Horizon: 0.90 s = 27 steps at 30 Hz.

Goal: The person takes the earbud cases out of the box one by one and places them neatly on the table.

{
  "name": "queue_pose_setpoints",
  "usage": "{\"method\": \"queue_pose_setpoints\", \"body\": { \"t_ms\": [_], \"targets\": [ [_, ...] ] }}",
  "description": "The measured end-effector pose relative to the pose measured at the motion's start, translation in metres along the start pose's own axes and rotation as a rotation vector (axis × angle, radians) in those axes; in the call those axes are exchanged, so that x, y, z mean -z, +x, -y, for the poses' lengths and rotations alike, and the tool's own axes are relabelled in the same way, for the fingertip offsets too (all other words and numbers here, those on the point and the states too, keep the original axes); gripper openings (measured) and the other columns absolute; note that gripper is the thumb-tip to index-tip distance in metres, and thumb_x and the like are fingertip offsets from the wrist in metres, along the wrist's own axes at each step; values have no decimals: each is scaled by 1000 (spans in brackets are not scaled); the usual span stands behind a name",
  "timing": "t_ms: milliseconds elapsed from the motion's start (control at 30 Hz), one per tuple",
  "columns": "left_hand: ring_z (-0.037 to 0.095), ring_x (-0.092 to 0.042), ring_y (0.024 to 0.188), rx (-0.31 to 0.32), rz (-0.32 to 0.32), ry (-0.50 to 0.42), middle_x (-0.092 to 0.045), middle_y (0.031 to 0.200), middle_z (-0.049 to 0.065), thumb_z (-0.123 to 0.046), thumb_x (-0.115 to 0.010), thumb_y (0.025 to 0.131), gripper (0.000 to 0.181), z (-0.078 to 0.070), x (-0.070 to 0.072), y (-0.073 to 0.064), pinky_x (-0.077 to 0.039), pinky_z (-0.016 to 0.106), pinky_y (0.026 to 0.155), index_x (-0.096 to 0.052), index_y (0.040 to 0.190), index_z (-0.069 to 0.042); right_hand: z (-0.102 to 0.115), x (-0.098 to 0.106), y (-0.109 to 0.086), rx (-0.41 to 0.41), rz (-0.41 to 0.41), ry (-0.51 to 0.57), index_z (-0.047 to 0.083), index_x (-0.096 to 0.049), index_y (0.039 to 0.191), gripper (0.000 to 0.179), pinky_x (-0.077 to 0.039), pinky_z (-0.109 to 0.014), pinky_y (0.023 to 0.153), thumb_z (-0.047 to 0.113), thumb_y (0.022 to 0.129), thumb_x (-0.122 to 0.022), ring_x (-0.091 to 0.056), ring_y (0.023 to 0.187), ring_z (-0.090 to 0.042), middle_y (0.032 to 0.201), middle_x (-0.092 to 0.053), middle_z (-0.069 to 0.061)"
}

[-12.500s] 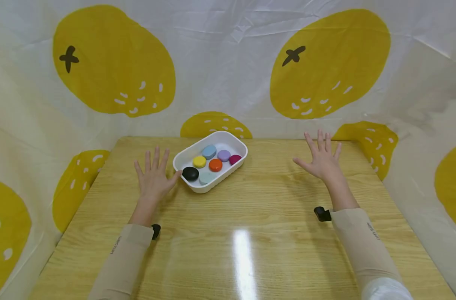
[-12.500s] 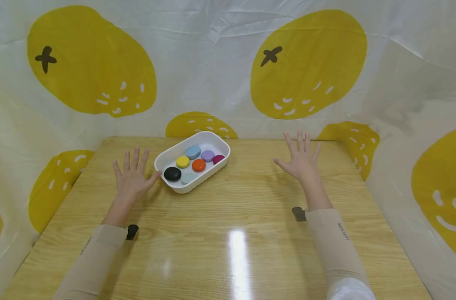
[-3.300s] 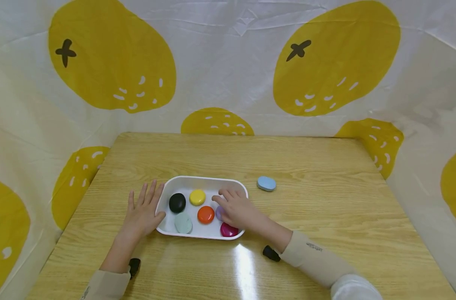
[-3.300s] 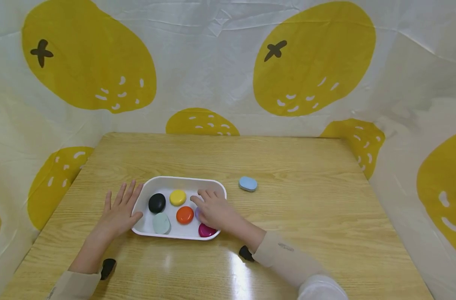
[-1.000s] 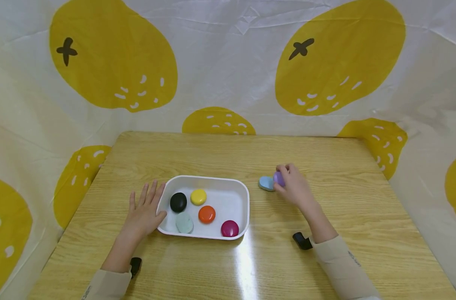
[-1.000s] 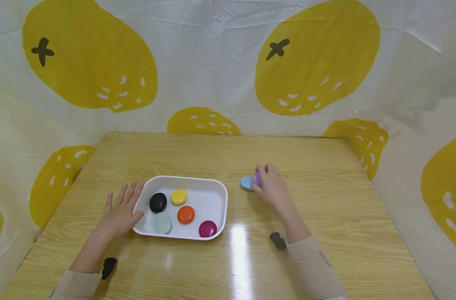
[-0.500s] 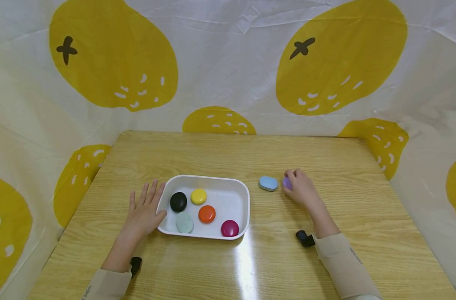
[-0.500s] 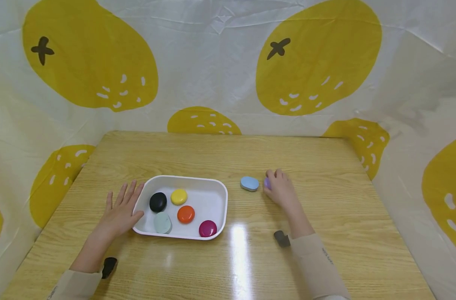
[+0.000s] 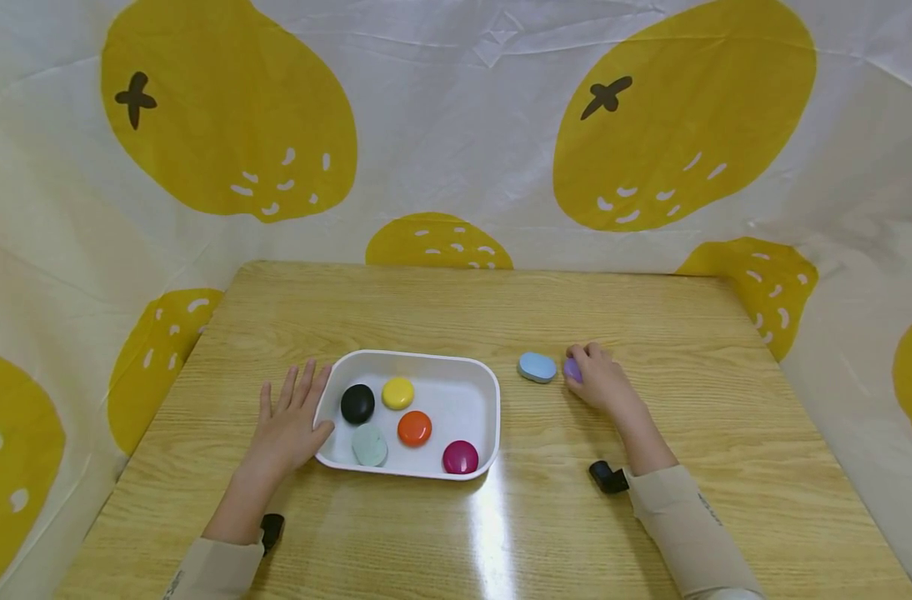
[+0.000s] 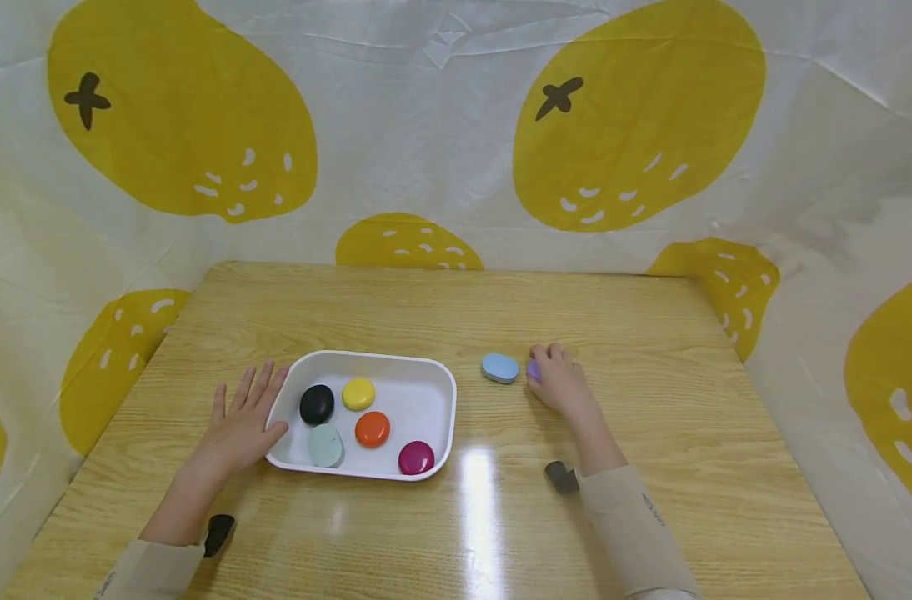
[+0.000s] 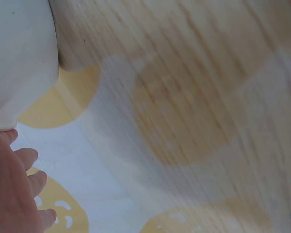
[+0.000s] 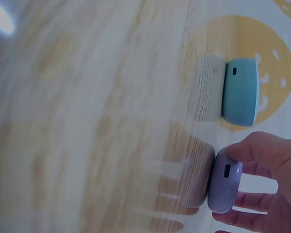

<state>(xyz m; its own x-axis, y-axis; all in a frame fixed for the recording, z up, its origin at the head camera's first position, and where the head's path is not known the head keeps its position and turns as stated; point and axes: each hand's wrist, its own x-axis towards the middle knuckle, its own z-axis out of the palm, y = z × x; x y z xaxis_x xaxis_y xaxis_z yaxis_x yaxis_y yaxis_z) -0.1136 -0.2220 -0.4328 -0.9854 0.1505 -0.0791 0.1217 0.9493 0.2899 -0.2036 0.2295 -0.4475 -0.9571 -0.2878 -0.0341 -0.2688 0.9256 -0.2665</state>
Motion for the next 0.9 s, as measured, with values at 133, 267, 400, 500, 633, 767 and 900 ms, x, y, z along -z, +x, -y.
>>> {"method": "queue_pose_setpoints", "body": {
  "t_ms": [133, 267, 400, 500, 633, 767, 900],
  "targets": [
    [38, 0, 138, 2, -1, -1, -6, 152, 17, -28, -51, 86, 75, 0, 0, 0, 8, 61, 104, -13, 147, -9, -1, 0, 1, -9, 7, 17, 1, -47, 122, 44, -43, -58, 78, 16, 84, -60, -48, 103, -46, 116, -45, -31],
    [38, -1, 138, 2, 0, -3, -6, 152, 17, -28, -52, 86, 75, 0, -1, 0, 7, 61, 104, -13, 147, -9, 1, 5, 1, 11, -44, 44, 2, -45, 127, 47, -40, -61, 82, 15, 84, -59, -47, 107, -48, 123, -42, -31],
    [39, 0, 138, 3, 2, -6, -6, 152, 17, -27, -51, 86, 75, 0, 0, 0, 8, 61, 104, -14, 147, -9, 12, 12, 2, 85, -141, 51, 4, -46, 127, 47, -41, -58, 84, 14, 83, -59, -48, 107, -44, 124, -44, -27],
    [39, 0, 138, 2, 3, -9, -6, 152, 17, -27, -52, 86, 75, -1, 1, 0, 8, 61, 104, -14, 147, -8, 29, 16, 2, 164, -224, 23, 5, -48, 125, 47, -44, -54, 81, 14, 81, -61, -50, 105, -41, 121, -47, -25],
    [38, 1, 138, -1, 6, -7, -5, 152, 17, -28, -52, 86, 75, 0, 1, 0, 9, 61, 104, -13, 147, -8, 56, 16, 1, 268, -296, -23, 7, -49, 124, 46, -45, -54, 82, 17, 81, -62, -50, 108, -39, 120, -50, -22],
    [38, 1, 138, -1, 7, -8, -4, 152, 17, -28, -52, 86, 75, 0, 1, 0, 9, 61, 104, -12, 147, -9, 85, 12, 2, 362, -303, -36, 11, -49, 125, 46, -42, -53, 88, 20, 82, -62, -48, 112, -37, 121, -50, -18],
    [38, 1, 138, 1, 6, -11, -4, 152, 17, -28, -52, 86, 76, 0, 1, 0, 9, 61, 104, -13, 147, -8, 114, 6, 4, 470, -281, -67, 12, -49, 125, 45, -42, -51, 90, 23, 83, -61, -48, 113, -33, 121, -50, -15]
  ]
}}
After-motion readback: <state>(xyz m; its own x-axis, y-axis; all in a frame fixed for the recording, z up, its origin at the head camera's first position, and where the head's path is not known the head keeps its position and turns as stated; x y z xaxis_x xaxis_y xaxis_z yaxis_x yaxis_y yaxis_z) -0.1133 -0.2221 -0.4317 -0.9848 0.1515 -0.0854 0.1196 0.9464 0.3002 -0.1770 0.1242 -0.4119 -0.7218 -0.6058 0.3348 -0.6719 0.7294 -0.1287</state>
